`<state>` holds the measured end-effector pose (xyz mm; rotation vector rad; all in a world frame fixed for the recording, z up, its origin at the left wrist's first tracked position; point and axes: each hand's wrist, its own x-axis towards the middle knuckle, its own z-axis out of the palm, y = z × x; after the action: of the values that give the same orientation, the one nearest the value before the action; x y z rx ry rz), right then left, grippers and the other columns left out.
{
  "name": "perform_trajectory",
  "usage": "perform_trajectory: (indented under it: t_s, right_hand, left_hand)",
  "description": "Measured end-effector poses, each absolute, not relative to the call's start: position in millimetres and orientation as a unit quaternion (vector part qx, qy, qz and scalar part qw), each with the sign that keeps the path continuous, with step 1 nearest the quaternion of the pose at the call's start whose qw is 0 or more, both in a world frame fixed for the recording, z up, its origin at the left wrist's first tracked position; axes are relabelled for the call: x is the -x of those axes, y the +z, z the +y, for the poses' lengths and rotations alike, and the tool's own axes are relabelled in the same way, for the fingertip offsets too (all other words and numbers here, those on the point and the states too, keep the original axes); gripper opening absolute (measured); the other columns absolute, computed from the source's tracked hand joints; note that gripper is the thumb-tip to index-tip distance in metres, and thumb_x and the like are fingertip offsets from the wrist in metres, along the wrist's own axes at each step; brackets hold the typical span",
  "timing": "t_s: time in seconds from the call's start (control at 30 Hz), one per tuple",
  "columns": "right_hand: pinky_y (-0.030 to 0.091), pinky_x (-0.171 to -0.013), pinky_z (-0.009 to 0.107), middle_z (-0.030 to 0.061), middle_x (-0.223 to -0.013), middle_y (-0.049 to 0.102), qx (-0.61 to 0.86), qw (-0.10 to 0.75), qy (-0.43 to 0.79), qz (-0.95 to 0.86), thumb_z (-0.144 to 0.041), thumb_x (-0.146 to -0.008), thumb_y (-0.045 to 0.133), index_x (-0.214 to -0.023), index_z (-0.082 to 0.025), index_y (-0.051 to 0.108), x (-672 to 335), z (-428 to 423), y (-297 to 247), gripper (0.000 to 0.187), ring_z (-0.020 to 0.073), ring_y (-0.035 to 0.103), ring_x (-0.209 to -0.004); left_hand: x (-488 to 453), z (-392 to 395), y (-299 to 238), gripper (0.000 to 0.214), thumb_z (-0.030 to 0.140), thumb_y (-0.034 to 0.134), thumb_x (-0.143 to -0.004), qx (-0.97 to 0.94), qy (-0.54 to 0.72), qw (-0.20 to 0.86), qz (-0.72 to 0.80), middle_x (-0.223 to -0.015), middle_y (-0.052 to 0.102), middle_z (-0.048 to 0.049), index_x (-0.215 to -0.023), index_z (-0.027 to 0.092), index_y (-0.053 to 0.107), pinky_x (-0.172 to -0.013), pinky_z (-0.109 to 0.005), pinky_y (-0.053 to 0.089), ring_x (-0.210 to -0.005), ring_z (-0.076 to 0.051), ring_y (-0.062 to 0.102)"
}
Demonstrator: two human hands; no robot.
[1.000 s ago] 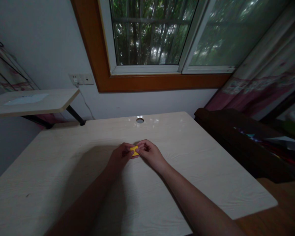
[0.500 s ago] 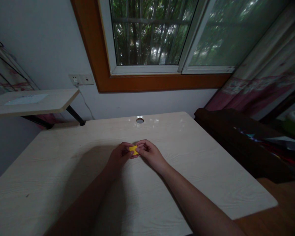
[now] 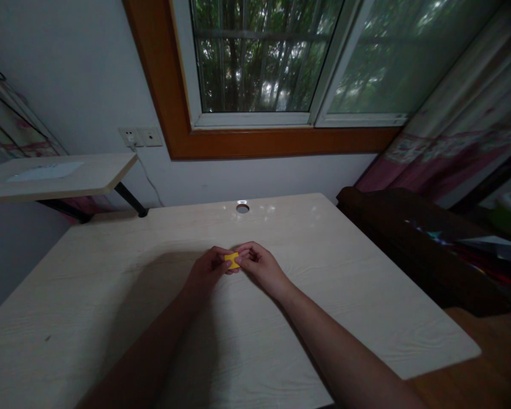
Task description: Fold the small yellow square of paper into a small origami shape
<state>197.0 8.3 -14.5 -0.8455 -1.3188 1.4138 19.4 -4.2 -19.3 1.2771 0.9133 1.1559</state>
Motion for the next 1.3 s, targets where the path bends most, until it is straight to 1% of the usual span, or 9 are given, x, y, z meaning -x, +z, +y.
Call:
perform_trajectory:
  t_s: [0.23,0.63,0.73,0.83,1.0,1.17,1.3]
  right_hand:
    - [0.047,-0.071,0.029,0.0014,-0.081,0.066,0.346,0.495,0.579,-0.547,-0.035,-0.075,0.075,-0.090,-0.019,0.065,-196.9,8.6,-14.4,0.024,0.0144,0.059,-0.074]
    - [0.045,-0.070,0.028,0.0003,-0.077,0.064,0.352,0.496,0.575,-0.547,-0.033,-0.076,0.073,-0.088,-0.019,0.065,-196.6,6.6,-10.9,0.020,0.0140,0.058,-0.073]
    - [0.046,-0.074,0.029,0.0014,-0.082,0.065,0.353,0.500,0.575,-0.543,-0.032,-0.076,0.073,-0.089,-0.019,0.065,-196.7,5.8,-9.3,0.020,0.0150,0.059,-0.077]
    - [0.046,-0.077,0.031,0.0025,-0.086,0.067,0.352,0.496,0.583,-0.539,-0.032,-0.076,0.073,-0.094,-0.020,0.066,-197.1,5.8,-9.6,0.023,0.0159,0.060,-0.081]
    - [0.045,-0.070,0.028,0.0000,-0.078,0.064,0.362,0.490,0.586,-0.534,-0.030,-0.075,0.073,-0.094,-0.020,0.066,-197.9,6.7,-12.5,0.022,0.0143,0.058,-0.073]
    - [0.042,-0.067,0.026,-0.0021,-0.072,0.062,0.365,0.503,0.579,-0.527,-0.026,-0.076,0.070,-0.091,-0.019,0.064,-198.0,5.5,-12.0,0.018,0.0131,0.056,-0.068]
    - [0.040,-0.066,0.026,-0.0034,-0.069,0.060,0.367,0.512,0.569,-0.529,-0.023,-0.076,0.068,-0.090,-0.019,0.063,-197.6,4.6,-10.0,0.016,0.0122,0.055,-0.066]
  left_hand:
    - [-21.7,-4.7,-18.0,0.029,0.034,0.072,-0.077,-0.542,0.490,0.555,0.398,-0.088,0.071,-0.0028,-0.096,0.015,0.061,-0.077,-0.039,0.062,-0.076,-0.017,0.071]
    - [-20.9,-6.1,-20.7,0.026,0.031,0.069,-0.079,-0.552,0.485,0.550,0.397,-0.090,0.070,-0.0026,-0.098,0.015,0.060,-0.077,-0.038,0.062,-0.078,-0.017,0.071]
    - [-21.8,-5.8,-19.5,0.029,0.028,0.070,-0.079,-0.555,0.487,0.547,0.394,-0.080,0.065,0.0016,-0.103,0.017,0.058,-0.075,-0.036,0.063,-0.072,-0.015,0.070]
    - [-23.8,-5.3,-18.3,0.040,0.024,0.071,-0.076,-0.541,0.507,0.550,0.384,-0.068,0.056,0.0076,-0.111,0.019,0.052,-0.071,-0.036,0.063,-0.064,-0.012,0.067]
    - [-26.6,-5.5,-17.0,0.047,0.022,0.071,-0.075,-0.523,0.519,0.563,0.374,-0.068,0.054,0.0096,-0.115,0.021,0.046,-0.071,-0.036,0.064,-0.061,-0.009,0.063]
    - [-26.1,-5.8,-20.5,0.046,0.021,0.070,-0.076,-0.530,0.506,0.569,0.375,-0.069,0.051,0.0099,-0.116,0.022,0.047,-0.072,-0.039,0.064,-0.062,-0.007,0.061]
    - [-25.1,-5.4,-23.8,0.044,0.021,0.069,-0.077,-0.535,0.501,0.571,0.371,-0.070,0.050,0.0092,-0.116,0.021,0.048,-0.072,-0.038,0.064,-0.061,-0.007,0.060]
